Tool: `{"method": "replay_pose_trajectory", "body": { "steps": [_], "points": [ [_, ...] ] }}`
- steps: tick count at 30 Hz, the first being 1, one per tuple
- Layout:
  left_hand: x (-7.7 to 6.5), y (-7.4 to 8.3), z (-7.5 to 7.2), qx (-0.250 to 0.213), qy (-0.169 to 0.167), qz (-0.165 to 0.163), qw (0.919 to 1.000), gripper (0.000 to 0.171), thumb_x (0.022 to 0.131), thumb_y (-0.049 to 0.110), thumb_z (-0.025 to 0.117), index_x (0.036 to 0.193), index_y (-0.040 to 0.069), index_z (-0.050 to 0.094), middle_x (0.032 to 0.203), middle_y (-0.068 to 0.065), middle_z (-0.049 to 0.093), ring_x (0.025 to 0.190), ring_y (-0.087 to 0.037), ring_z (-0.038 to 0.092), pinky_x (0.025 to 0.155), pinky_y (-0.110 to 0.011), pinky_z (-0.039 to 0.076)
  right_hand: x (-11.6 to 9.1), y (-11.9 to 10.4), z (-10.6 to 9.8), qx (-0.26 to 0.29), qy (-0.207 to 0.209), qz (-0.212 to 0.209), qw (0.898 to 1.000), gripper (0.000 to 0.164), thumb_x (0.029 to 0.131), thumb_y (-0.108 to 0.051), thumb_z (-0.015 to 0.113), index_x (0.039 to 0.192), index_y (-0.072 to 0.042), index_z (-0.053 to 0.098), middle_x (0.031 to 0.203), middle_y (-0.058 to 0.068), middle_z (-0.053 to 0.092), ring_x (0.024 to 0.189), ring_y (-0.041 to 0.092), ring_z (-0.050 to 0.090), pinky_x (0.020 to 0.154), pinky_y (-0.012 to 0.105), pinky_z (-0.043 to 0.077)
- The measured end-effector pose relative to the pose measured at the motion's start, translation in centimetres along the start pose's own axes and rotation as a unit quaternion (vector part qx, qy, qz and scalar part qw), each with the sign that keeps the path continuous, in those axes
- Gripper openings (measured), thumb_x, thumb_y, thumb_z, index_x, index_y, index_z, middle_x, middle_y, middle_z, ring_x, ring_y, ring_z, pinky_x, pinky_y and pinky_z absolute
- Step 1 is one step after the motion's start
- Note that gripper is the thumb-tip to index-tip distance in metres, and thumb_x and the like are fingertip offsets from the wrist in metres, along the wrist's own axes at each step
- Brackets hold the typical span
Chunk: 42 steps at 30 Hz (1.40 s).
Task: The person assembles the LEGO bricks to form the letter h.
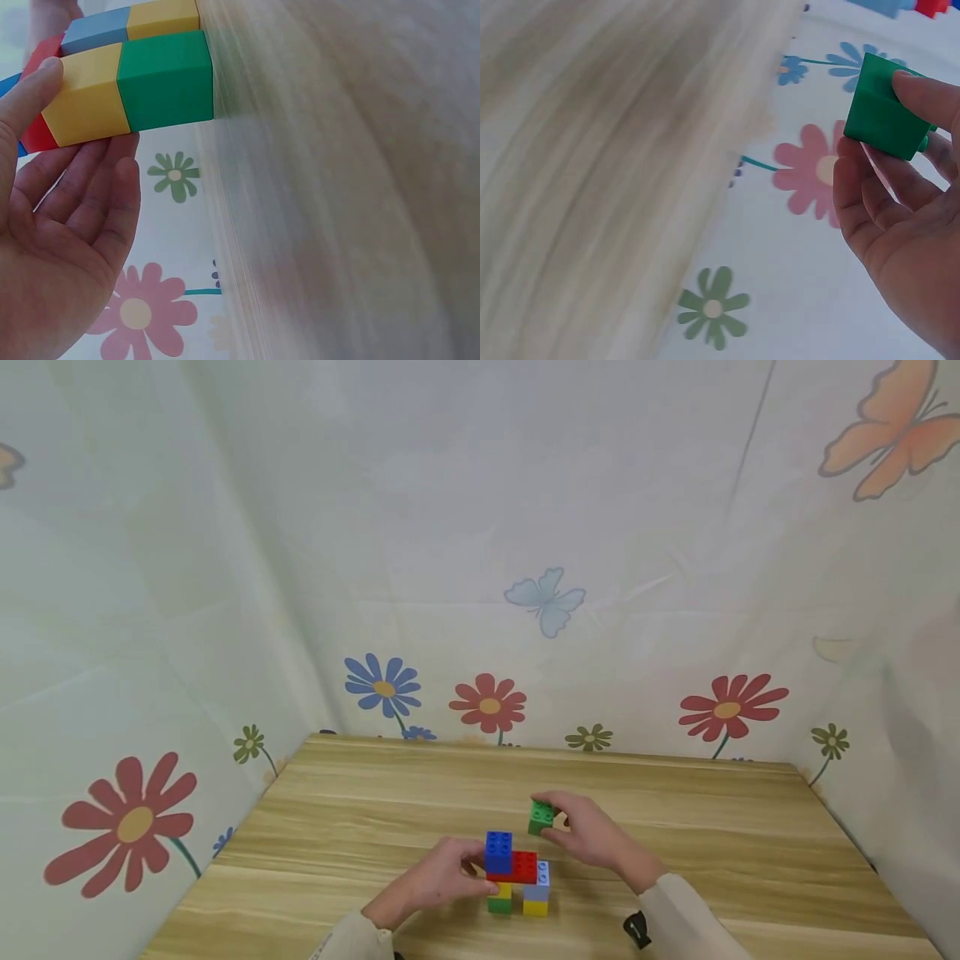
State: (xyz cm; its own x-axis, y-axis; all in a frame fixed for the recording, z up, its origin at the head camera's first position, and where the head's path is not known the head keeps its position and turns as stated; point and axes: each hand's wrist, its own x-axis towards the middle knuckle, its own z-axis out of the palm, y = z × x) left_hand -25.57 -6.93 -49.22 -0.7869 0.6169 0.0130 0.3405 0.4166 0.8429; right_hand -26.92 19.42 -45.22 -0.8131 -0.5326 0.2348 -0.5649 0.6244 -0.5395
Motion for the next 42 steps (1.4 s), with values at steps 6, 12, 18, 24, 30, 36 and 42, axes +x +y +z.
{"method": "replay_pose_trajectory", "body": {
  "steps": [6,12,18,24,30,36,42],
  "points": [
    [-0.1,-0.1,0.0,0.003,0.002,0.002,1.0,0.023,0.081,0.027,0.076,0.102,0.019,0.07,0.092,0.015,0.066,0.087,-0.005,0.061,0.077,-0.023,0.049,-0.2,-1.4,-0.7,-0.018,0.004,-0.03,0.999,0.048,0.089,-0.015,0.067,0.133,-0.007,0.051,0.117,0.001,0.06,0.095,0.015,0.056,0.076,0.034,0.052],
    [-0.1,-0.3,0.1,0.007,0.003,0.006,0.9999,0.023,0.081,0.028,0.076,0.102,0.019,0.07,0.091,0.015,0.066,0.087,-0.003,0.06,0.076,-0.022,0.049,-0.4,-2.9,-1.1,-0.016,-0.009,-0.033,0.999,0.049,0.09,-0.018,0.066,0.135,-0.009,0.049,0.12,-0.001,0.058,0.099,0.015,0.055,0.078,0.032,0.051],
    [-0.2,-0.3,0.1,0.008,0.005,0.016,0.9998,0.022,0.081,0.027,0.076,0.101,0.018,0.07,0.091,0.014,0.066,0.085,-0.002,0.06,0.076,-0.022,0.05,-0.5,-3.6,-1.2,-0.015,-0.006,-0.039,0.999,0.05,0.09,-0.02,0.065,0.136,-0.009,0.048,0.12,-0.001,0.058,0.097,0.013,0.055,0.078,0.029,0.05],
    [-0.1,-0.4,0.3,0.008,0.008,0.031,0.9995,0.023,0.081,0.026,0.076,0.101,0.017,0.07,0.091,0.013,0.067,0.085,-0.001,0.06,0.076,-0.023,0.05,-0.5,-4.7,-1.4,0.011,-0.003,-0.034,0.999,0.048,0.093,-0.022,0.062,0.136,-0.008,0.046,0.117,-0.004,0.057,0.095,0.012,0.055,0.081,0.032,0.051],
    [-0.2,-0.3,0.4,0.008,0.012,0.044,0.9989,0.023,0.08,0.024,0.077,0.1,0.015,0.07,0.09,0.013,0.067,0.084,-0.002,0.061,0.075,-0.023,0.05,-0.5,-5.7,-1.7,0.039,-0.003,-0.024,0.999,0.048,0.093,-0.023,0.061,0.136,-0.01,0.044,0.115,-0.008,0.055,0.097,0.012,0.055,0.083,0.034,0.05],
    [-0.2,-0.3,0.3,0.015,0.014,0.044,0.9988,0.023,0.081,0.025,0.076,0.1,0.015,0.07,0.09,0.013,0.067,0.085,-0.002,0.061,0.075,-0.023,0.05,-0.6,-6.6,-1.5,0.056,-0.013,-0.025,0.998,0.051,0.093,-0.023,0.061,0.138,-0.007,0.041,0.115,-0.007,0.054,0.098,0.013,0.055,0.084,0.032,0.05],
    [-0.1,-0.2,0.2,0.013,0.011,0.03,0.9994,0.023,0.082,0.027,0.075,0.102,0.017,0.069,0.092,0.015,0.066,0.086,-0.002,0.061,0.076,-0.023,0.05,-0.5,-7.3,-1.0,0.081,-0.021,-0.029,0.996,0.048,0.093,-0.026,0.061,0.134,-0.01,0.042,0.112,-0.008,0.055,0.095,0.011,0.057,0.083,0.033,0.051]
  ]
}}
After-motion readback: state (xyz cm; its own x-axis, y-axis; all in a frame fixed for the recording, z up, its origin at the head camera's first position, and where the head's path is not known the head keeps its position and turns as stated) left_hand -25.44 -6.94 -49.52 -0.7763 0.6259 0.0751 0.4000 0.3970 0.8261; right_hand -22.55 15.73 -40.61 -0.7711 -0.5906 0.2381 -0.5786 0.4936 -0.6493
